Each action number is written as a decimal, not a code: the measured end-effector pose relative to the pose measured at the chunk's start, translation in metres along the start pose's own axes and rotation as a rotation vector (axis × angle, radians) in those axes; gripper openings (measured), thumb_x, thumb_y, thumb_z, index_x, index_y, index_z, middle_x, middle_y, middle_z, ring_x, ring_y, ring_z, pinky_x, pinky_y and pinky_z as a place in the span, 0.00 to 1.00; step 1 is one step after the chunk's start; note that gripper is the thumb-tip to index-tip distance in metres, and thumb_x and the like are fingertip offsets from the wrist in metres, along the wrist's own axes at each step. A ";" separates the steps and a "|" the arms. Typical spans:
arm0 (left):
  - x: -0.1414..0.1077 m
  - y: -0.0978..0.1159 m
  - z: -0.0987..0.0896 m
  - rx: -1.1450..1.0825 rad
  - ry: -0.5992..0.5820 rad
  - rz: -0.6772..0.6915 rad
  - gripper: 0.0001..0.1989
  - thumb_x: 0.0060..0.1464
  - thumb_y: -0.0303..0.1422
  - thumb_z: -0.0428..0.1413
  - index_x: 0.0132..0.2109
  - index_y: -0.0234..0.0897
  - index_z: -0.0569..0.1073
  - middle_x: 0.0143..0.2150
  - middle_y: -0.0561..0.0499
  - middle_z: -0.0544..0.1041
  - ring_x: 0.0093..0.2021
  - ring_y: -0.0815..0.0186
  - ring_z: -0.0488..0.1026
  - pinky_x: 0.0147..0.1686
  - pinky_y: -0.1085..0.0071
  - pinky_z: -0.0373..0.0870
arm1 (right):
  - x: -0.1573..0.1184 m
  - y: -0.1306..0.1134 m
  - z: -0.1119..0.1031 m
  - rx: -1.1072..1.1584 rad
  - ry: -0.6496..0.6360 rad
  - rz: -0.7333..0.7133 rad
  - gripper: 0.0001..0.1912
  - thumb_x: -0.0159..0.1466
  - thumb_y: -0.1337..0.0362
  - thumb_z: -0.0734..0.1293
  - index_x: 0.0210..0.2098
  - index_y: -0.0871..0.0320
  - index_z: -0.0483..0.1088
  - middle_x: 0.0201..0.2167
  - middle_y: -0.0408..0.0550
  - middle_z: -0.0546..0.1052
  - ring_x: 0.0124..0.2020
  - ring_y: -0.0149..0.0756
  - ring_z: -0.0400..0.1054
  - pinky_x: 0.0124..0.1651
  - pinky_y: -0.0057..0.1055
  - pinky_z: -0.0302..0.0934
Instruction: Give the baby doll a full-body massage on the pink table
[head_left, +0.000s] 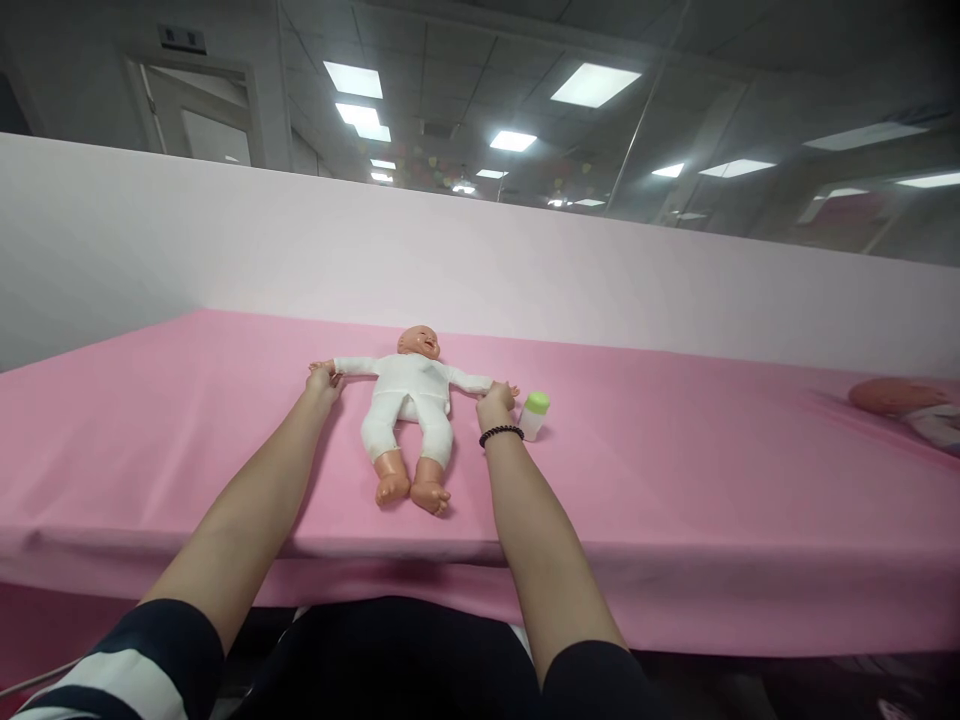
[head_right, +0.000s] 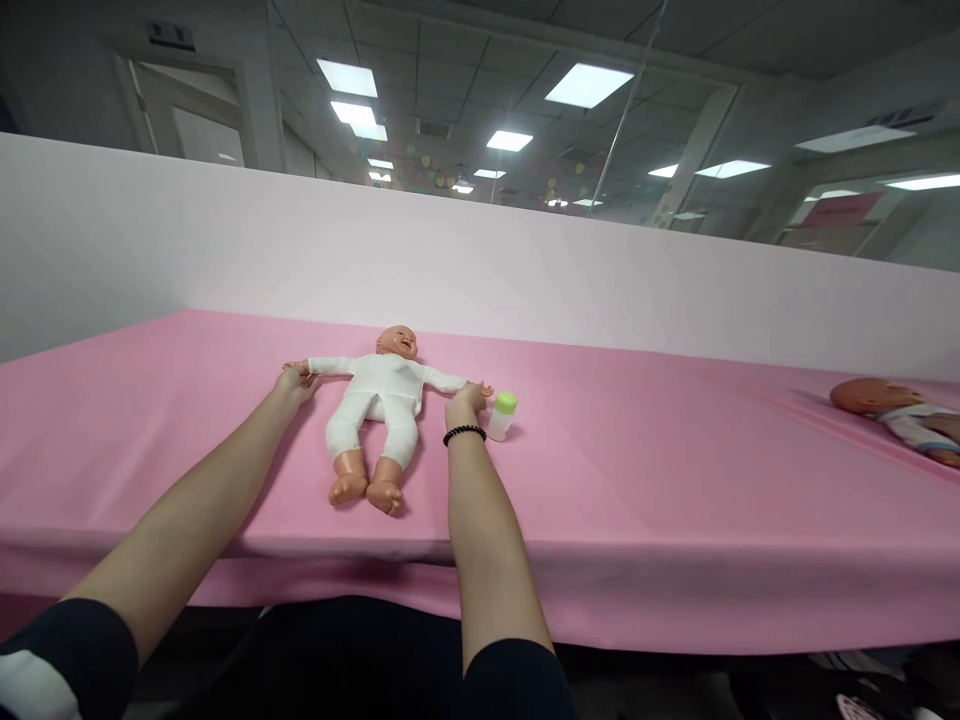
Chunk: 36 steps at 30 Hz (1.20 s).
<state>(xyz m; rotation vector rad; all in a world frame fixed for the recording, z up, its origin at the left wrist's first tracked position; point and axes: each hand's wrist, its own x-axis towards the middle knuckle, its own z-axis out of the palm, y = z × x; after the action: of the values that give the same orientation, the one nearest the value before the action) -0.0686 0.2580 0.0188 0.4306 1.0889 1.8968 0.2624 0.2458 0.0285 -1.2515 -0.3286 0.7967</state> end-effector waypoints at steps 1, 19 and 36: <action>0.000 0.001 0.000 0.021 0.024 0.002 0.11 0.55 0.19 0.56 0.34 0.39 0.65 0.33 0.52 0.71 0.35 0.66 0.74 0.38 0.71 0.75 | -0.003 -0.001 0.001 0.002 0.029 0.013 0.17 0.73 0.59 0.55 0.46 0.63 0.71 0.32 0.54 0.76 0.32 0.41 0.73 0.33 0.35 0.69; -0.053 -0.009 0.011 1.199 -0.797 1.247 0.11 0.68 0.36 0.49 0.49 0.40 0.75 0.50 0.43 0.80 0.49 0.56 0.76 0.52 0.60 0.71 | -0.057 0.011 0.011 -0.847 -0.856 -1.386 0.17 0.67 0.72 0.61 0.53 0.60 0.73 0.53 0.56 0.78 0.55 0.47 0.69 0.58 0.43 0.65; 0.008 -0.008 0.001 0.321 0.135 0.142 0.10 0.55 0.28 0.59 0.35 0.41 0.64 0.35 0.49 0.72 0.39 0.61 0.77 0.42 0.63 0.75 | -0.006 -0.002 0.009 0.105 0.007 -0.112 0.16 0.68 0.65 0.60 0.52 0.58 0.71 0.51 0.52 0.78 0.48 0.35 0.75 0.50 0.31 0.71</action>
<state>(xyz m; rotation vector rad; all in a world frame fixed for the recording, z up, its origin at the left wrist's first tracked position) -0.0682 0.2667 0.0116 0.5785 1.4968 1.8990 0.2532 0.2480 0.0339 -1.1278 -0.3439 0.7049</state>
